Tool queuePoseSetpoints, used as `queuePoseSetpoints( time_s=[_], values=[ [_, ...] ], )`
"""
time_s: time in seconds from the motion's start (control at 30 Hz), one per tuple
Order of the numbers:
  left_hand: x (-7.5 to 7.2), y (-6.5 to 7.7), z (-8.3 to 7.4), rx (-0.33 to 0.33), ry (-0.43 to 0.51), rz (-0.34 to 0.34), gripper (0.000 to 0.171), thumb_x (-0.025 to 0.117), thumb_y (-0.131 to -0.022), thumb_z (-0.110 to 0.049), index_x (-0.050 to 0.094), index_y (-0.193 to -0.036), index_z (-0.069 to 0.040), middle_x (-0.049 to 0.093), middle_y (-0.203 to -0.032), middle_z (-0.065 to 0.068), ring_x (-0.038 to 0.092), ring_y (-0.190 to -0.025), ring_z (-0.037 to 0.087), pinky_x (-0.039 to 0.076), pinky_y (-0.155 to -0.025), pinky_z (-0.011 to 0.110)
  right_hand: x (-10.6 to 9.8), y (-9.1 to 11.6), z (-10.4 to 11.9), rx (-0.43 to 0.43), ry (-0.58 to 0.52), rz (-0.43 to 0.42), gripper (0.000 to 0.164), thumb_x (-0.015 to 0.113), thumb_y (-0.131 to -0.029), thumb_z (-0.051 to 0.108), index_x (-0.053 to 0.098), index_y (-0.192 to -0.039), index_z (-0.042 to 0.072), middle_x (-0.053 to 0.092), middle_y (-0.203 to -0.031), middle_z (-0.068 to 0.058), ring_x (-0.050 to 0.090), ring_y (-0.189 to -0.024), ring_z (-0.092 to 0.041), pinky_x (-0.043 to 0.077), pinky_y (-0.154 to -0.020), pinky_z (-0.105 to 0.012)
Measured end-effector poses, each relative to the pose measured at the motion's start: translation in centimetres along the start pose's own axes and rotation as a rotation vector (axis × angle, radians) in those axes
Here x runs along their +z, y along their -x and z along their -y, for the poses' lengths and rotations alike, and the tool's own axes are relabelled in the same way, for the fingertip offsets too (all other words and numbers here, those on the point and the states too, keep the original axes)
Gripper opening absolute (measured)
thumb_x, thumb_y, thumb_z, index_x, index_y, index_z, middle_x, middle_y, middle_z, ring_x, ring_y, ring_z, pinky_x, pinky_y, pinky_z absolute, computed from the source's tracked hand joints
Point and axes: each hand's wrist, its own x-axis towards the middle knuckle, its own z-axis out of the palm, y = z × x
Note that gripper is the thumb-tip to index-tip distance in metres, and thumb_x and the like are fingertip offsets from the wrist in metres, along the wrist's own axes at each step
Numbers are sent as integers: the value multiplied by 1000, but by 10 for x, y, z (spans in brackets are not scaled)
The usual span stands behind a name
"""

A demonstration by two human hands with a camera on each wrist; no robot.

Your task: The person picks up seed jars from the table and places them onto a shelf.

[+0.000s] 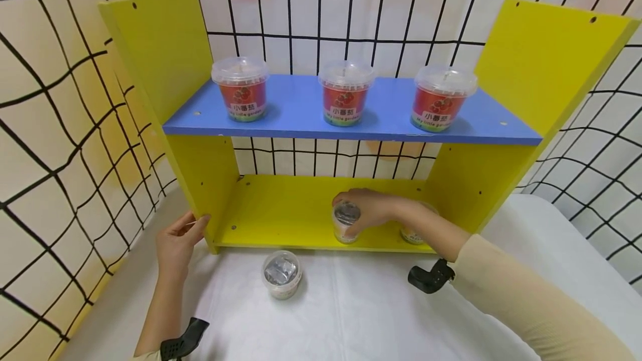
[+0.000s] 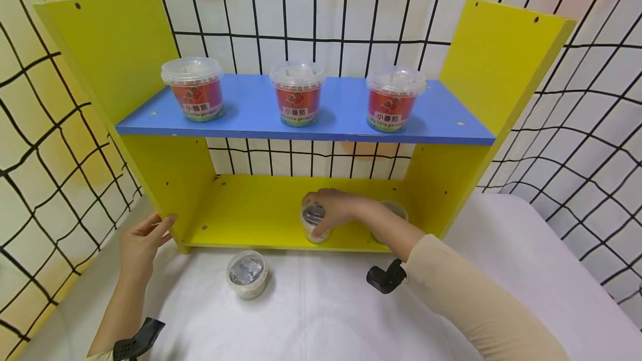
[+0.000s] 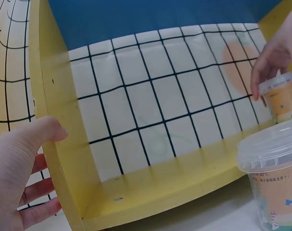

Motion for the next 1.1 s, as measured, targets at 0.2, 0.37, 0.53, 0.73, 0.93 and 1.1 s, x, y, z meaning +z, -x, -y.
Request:
queuePoseSetpoints(
  time_s=[0.2,0.37,0.53,0.73,0.93,1.1],
  values=[
    [0,1,1,-10,-6,2,47,75,-78,-21,60,-120,-5,61,-90,-15,58,-73,3,52,-66,13,-2,5,-3,-29,18,-17,75,76,-74,37,41,-137,18,45,-134,-11,45,-118,-28,41,-98,-46],
    [0,0,1,0,-8,-1,45,74,-79,-19,61,-119,-4,61,-88,-13,58,-73,3,53,-66,14,-7,10,-3,-73,39,-108,71,75,-73,43,47,-133,17,47,-133,-8,46,-118,-29,42,-97,-46],
    [0,-1,2,7,-30,0,45,73,-80,-19,60,-120,-3,60,-86,-14,58,-73,2,53,-65,13,-13,15,-1,-77,87,-168,66,75,-71,48,54,-127,20,52,-127,-2,50,-112,-27,46,-91,-42],
    [0,-1,1,4,-48,-3,46,72,-80,-20,59,-121,-4,60,-87,-15,57,-74,2,52,-66,12,-17,22,6,-105,113,-209,64,76,-70,48,57,-123,17,55,-122,0,51,-108,-26,47,-90,-41],
    [0,0,1,2,-39,-9,46,73,-80,-21,60,-120,-3,60,-88,-14,57,-74,3,52,-65,12,-16,28,17,-126,122,-247,62,75,-66,55,60,-116,22,57,-116,2,52,-106,-21,47,-90,-39],
    [0,-1,2,9,-44,-9,46,73,-80,-20,60,-120,-2,59,-87,-14,57,-73,3,52,-64,12,-14,30,24,-137,139,-248,58,74,-65,59,61,-111,26,58,-115,4,52,-105,-15,47,-90,-36]
  ],
)
